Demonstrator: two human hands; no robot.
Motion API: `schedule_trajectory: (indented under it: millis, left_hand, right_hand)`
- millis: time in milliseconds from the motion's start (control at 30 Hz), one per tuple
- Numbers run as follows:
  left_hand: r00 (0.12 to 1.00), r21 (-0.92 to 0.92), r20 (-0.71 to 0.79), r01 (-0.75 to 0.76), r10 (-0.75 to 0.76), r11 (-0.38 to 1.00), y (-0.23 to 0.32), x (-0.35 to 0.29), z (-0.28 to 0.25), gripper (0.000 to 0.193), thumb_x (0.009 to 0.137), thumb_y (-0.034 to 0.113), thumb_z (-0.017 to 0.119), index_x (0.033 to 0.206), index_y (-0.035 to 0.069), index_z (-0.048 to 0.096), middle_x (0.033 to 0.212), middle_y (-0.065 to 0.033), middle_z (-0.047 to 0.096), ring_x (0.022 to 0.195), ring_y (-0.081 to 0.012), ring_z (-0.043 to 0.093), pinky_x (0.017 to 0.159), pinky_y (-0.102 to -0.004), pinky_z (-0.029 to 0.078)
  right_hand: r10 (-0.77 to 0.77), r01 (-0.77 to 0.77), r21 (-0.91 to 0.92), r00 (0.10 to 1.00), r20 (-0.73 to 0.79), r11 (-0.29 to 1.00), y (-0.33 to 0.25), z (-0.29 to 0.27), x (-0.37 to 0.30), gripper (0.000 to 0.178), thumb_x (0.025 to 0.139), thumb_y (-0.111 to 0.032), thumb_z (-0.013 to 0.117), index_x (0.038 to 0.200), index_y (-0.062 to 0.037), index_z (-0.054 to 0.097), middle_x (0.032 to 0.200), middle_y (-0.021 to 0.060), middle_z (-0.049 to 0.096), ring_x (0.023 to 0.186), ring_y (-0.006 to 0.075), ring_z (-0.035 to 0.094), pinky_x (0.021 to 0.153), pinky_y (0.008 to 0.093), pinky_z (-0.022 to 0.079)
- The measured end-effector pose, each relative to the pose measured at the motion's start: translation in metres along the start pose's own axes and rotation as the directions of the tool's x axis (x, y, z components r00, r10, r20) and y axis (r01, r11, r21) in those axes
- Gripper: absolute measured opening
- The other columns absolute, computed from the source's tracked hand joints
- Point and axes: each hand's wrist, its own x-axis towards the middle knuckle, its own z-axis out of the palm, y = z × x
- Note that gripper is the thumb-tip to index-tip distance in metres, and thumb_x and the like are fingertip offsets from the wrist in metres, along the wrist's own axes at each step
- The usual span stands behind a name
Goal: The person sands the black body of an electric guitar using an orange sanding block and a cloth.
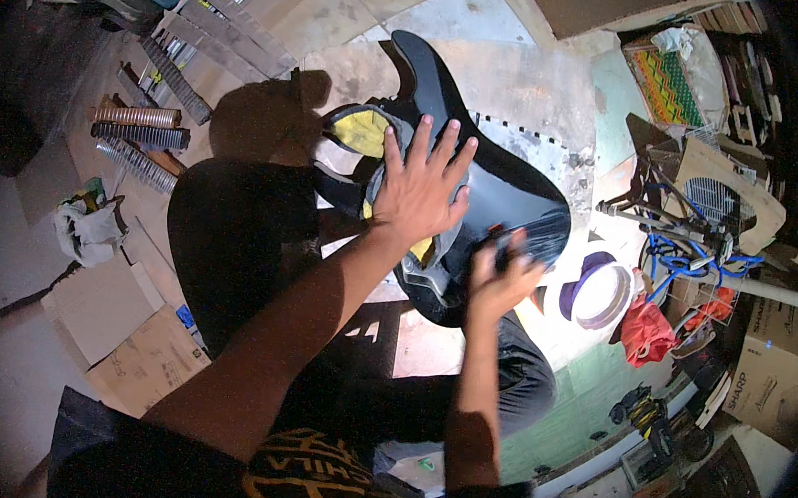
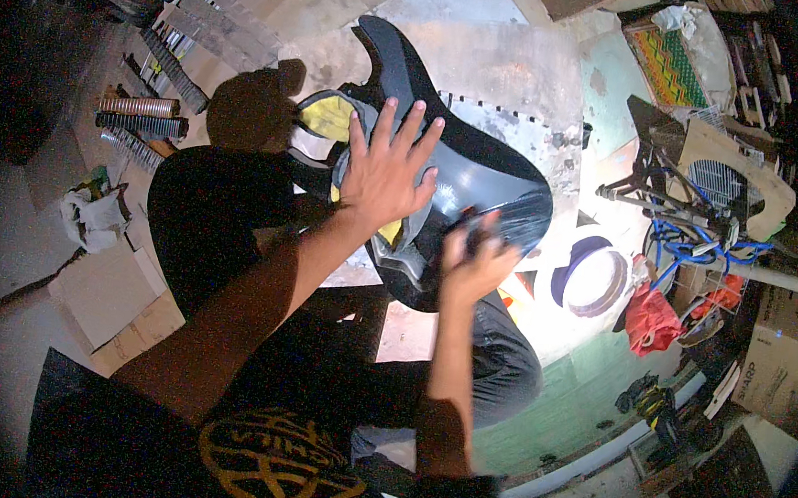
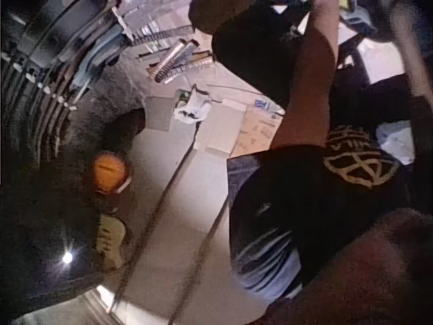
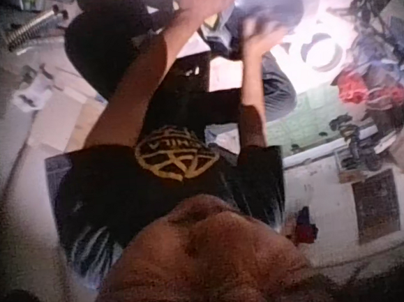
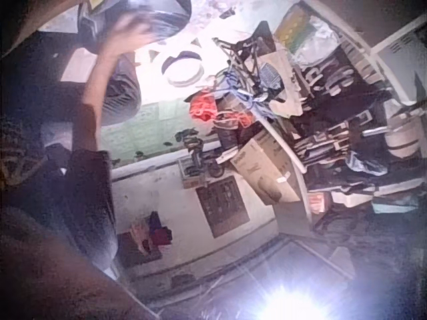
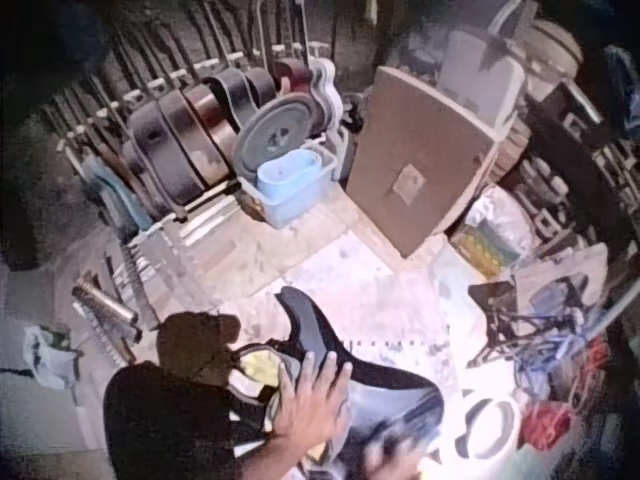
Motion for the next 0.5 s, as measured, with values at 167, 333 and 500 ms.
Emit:
schedule_trajectory:
  millis: [167,333,500]
  left_hand:
    - [0.999,0.016,0.025,-0.026,0.026,1.000,0.006,-0.005,0.004,0.070,0.092,0.048,0.056,0.156,0.023,0.042,0.163,-0.0092,0.034,0.150,-0.0398,0.026,0.112,-0.0750,0.022]
    - [1.000,-0.002,-0.011,-0.028,0.028,1.000,0.005,0.003,0.001,0.071,0.092,0.047,0.058,0.156,0.023,0.042,0.164,-0.0093,0.034,0.151,-0.0402,0.026,0.112,-0.0760,0.022]
    - [1.000,0.011,0.003,-0.026,0.026,1.000,0.004,0.001,0.003,0.070,0.092,0.046,0.057,0.156,0.023,0.042,0.162,-0.0096,0.035,0.150,-0.0405,0.027,0.112,-0.0757,0.023]
  right_hand:
    - [0.288,-0.285,-0.131,0.958,0.007,0.950,0.036,0.006,0.043,0.042,0.087,-0.029,0.073,0.107,0.0067,0.065,0.099,0.0275,0.058,0.087,0.0448,0.056,0.079,0.0541,0.043]
    - [0.006,-0.006,0.008,1.000,0.007,1.000,0.011,0.002,-0.020,0.046,0.077,-0.022,0.080,0.119,-0.0086,0.070,0.091,0.0224,0.055,0.080,0.0443,0.054,0.073,0.0540,0.043]
    - [0.269,-0.274,-0.181,0.962,-0.049,0.945,0.040,0.010,0.050,0.036,0.085,-0.024,0.076,0.106,0.0029,0.064,0.096,0.0254,0.059,0.089,0.0455,0.058,0.079,0.0514,0.046]
